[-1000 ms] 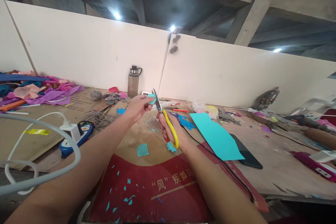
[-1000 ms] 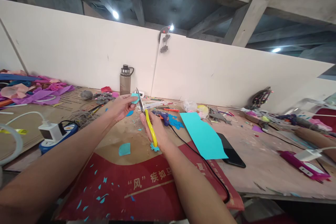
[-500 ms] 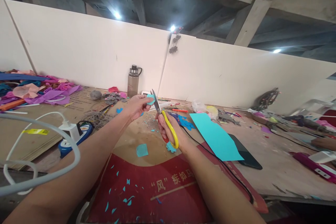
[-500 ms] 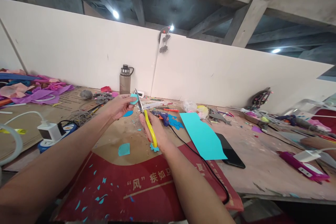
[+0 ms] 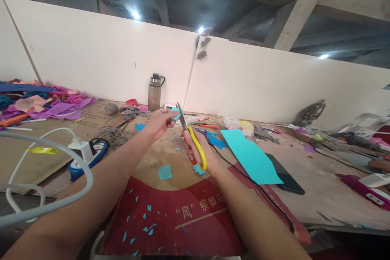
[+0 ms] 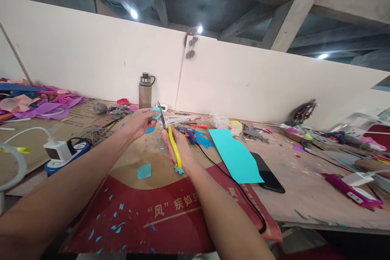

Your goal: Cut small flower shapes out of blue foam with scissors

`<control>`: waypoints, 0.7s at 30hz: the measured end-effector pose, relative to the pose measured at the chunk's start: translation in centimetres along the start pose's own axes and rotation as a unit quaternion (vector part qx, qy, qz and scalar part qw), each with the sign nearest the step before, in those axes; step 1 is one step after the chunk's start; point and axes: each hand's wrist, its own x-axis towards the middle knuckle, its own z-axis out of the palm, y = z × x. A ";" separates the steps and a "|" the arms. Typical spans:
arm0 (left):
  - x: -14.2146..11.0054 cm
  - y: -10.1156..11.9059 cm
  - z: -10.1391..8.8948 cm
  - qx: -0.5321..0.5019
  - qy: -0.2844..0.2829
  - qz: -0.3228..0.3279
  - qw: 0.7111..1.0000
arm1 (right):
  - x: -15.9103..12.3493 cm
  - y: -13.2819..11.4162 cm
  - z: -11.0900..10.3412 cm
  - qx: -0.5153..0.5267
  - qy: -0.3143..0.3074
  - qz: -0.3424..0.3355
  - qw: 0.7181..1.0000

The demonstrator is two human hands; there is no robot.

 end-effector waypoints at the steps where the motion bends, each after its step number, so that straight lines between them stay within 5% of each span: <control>1: 0.0 -0.1 0.1 -0.005 0.005 0.001 1.000 | 0.0 0.1 0.0 0.005 0.000 0.003 1.000; 21: -0.3 0.0 0.2 -0.031 0.013 0.009 0.999 | 0.1 0.4 0.0 0.005 0.012 0.003 1.000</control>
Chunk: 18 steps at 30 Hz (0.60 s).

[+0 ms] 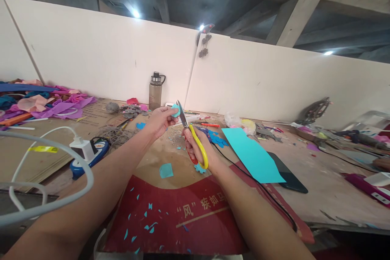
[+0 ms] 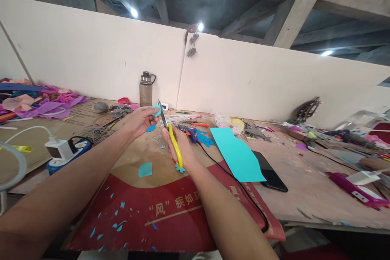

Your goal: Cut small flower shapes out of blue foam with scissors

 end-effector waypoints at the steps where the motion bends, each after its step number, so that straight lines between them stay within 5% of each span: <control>1: 0.0 0.0 0.0 0.000 -0.002 0.000 1.000 | 0.0 0.0 0.0 -0.004 0.000 -0.001 1.000; 18: 0.1 0.2 -0.3 0.039 -0.039 -0.012 0.998 | 0.3 0.3 -0.3 -0.013 -0.017 -0.022 1.000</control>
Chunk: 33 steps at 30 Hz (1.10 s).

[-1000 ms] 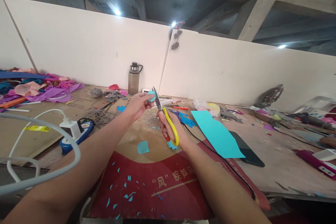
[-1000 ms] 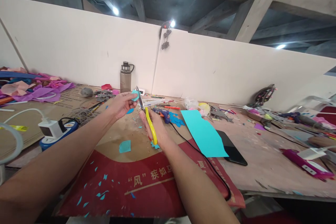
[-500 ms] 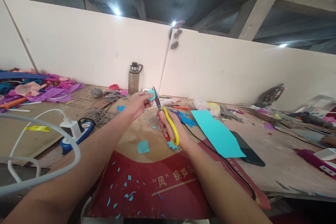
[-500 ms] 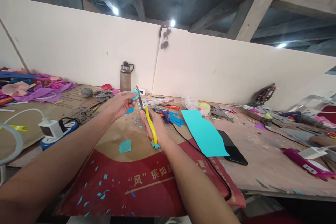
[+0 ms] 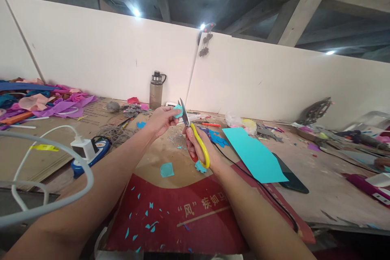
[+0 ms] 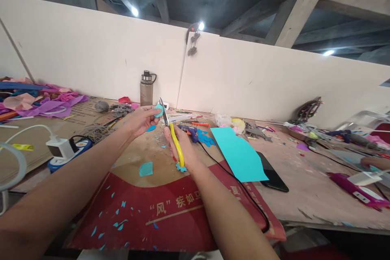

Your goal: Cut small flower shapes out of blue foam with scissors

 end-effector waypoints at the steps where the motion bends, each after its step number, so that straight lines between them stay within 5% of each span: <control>1: 0.0 0.0 0.0 -0.002 0.002 0.001 1.000 | 0.0 0.0 0.0 0.001 0.000 -0.001 1.000; 33: -0.6 1.1 0.5 -0.005 0.002 0.002 1.000 | -0.6 -1.3 0.2 0.010 -0.003 0.020 1.000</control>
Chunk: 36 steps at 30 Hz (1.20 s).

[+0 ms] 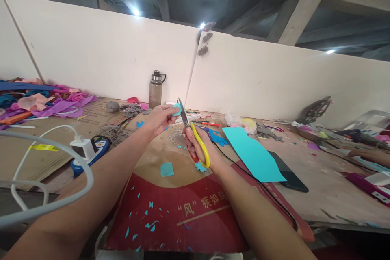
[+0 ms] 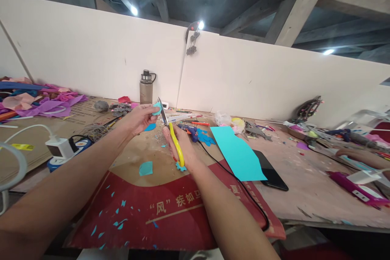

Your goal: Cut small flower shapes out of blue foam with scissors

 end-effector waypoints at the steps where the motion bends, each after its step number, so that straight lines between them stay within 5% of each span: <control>1: 0.0 0.0 0.0 0.000 0.001 0.001 1.000 | 0.1 0.1 0.0 0.000 0.002 -0.001 1.000; 36: 0.2 -0.2 0.0 -0.031 0.024 -0.002 0.999 | 0.4 1.1 0.2 0.005 0.024 -0.009 1.000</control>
